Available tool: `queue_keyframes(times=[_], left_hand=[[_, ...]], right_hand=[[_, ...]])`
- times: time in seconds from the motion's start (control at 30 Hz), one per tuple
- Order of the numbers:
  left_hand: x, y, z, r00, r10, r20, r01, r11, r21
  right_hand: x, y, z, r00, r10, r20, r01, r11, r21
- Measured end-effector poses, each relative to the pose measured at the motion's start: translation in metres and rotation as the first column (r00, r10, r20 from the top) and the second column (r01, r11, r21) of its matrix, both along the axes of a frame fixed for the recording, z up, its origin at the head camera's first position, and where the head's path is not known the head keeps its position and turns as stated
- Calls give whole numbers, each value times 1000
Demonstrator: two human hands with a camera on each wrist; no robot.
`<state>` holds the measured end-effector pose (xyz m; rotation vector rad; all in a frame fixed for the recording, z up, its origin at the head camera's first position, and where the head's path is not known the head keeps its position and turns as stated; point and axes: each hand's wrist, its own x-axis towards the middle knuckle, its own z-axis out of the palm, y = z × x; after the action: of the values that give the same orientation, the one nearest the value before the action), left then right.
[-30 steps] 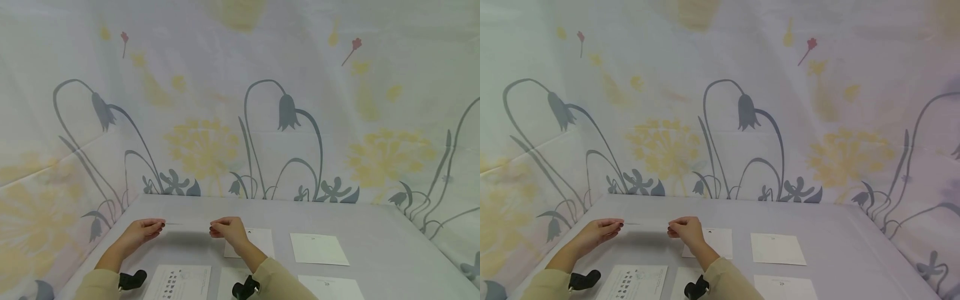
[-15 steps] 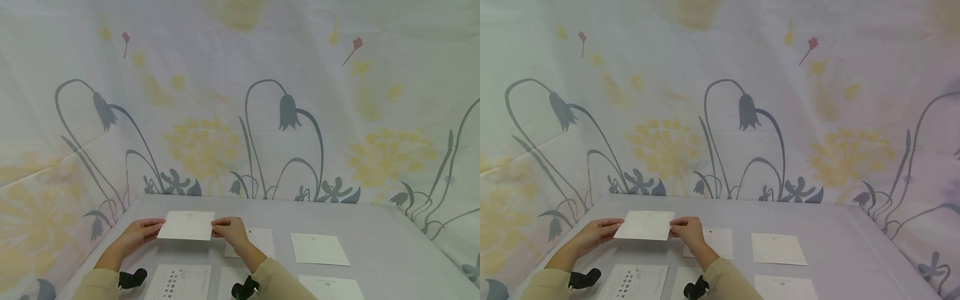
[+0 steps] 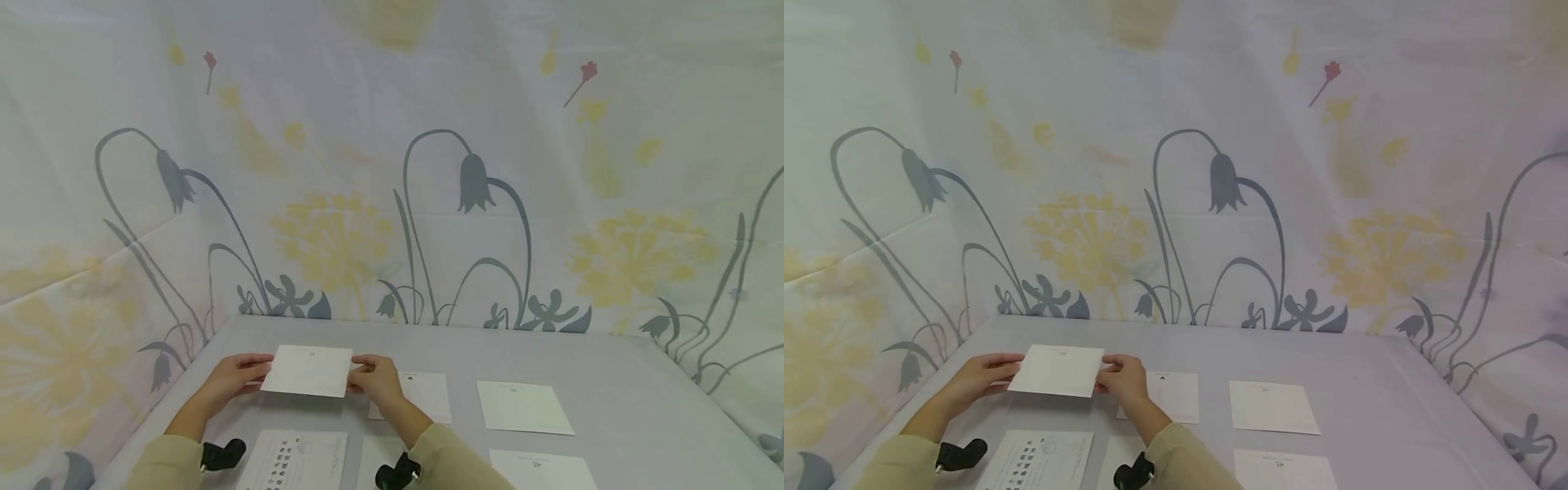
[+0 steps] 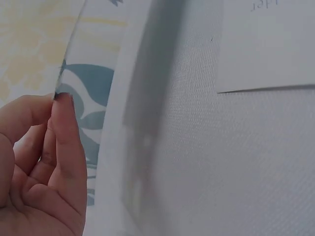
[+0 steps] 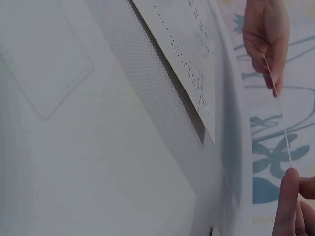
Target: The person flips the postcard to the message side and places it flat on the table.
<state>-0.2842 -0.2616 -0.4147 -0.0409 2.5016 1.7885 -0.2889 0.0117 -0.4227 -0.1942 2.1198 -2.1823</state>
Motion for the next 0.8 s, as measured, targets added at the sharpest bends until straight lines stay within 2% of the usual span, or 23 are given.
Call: queue_keyframes(times=[0.17,0.3,0.53,0.8], left_hand=[[-1,4,-1,1000,19,0,-19,999,-50],[1,6,-2,999,35,33,-33,997,-73],[2,5,-5,997,27,69,-22,998,-66],[1,7,-12,992,65,108,-54,994,-98]], right_hand=[[1,1,-1,1000,-4,5,3,1000,22],[1,0,-5,1000,-2,10,1,999,54],[-1,-2,-13,999,-4,37,1,996,85],[-2,-2,-19,998,21,67,-30,991,131]])
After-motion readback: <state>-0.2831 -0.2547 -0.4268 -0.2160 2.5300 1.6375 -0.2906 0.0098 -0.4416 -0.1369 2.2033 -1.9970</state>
